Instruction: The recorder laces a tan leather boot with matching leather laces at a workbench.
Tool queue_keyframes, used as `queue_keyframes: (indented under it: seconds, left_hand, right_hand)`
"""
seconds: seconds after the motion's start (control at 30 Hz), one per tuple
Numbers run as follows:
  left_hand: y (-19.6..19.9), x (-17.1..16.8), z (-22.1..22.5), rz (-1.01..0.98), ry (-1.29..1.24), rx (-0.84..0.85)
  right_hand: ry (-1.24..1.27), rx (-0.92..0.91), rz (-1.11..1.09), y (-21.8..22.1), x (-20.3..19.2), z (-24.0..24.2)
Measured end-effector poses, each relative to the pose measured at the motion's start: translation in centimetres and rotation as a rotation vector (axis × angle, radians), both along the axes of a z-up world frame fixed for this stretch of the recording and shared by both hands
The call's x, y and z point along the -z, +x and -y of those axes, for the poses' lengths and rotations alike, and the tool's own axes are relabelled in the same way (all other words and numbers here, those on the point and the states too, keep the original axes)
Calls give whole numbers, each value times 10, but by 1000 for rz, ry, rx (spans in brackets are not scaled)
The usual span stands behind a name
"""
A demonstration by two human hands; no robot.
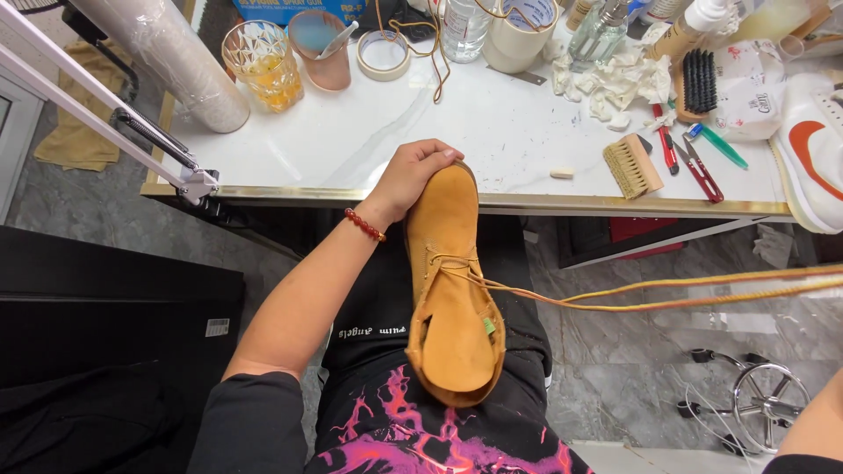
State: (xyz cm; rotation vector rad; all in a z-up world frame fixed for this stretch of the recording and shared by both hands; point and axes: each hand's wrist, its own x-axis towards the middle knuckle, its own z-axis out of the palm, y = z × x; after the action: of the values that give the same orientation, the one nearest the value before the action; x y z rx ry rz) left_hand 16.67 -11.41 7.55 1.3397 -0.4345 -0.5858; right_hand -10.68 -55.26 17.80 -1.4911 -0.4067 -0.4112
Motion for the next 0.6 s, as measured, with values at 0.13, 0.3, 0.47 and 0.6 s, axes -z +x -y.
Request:
queue_keyframes:
  seconds: [0.13,0.3,0.47,0.6]
  left_hand:
    - [-17,4,-3,151,124,-25]
    - [-26,1,-1,670,313,-187]
    - [-30,-23,-18,950,283,-248]
    - [-49,-87,-23,686,-2,-75]
  right_hand:
    - [2,-6,-1,9,24,-25]
    - [9,-15,-34,31,63,-38]
    - [12,-56,-43,165,-92,-191]
    - [7,-55,-43,197,-134,-246]
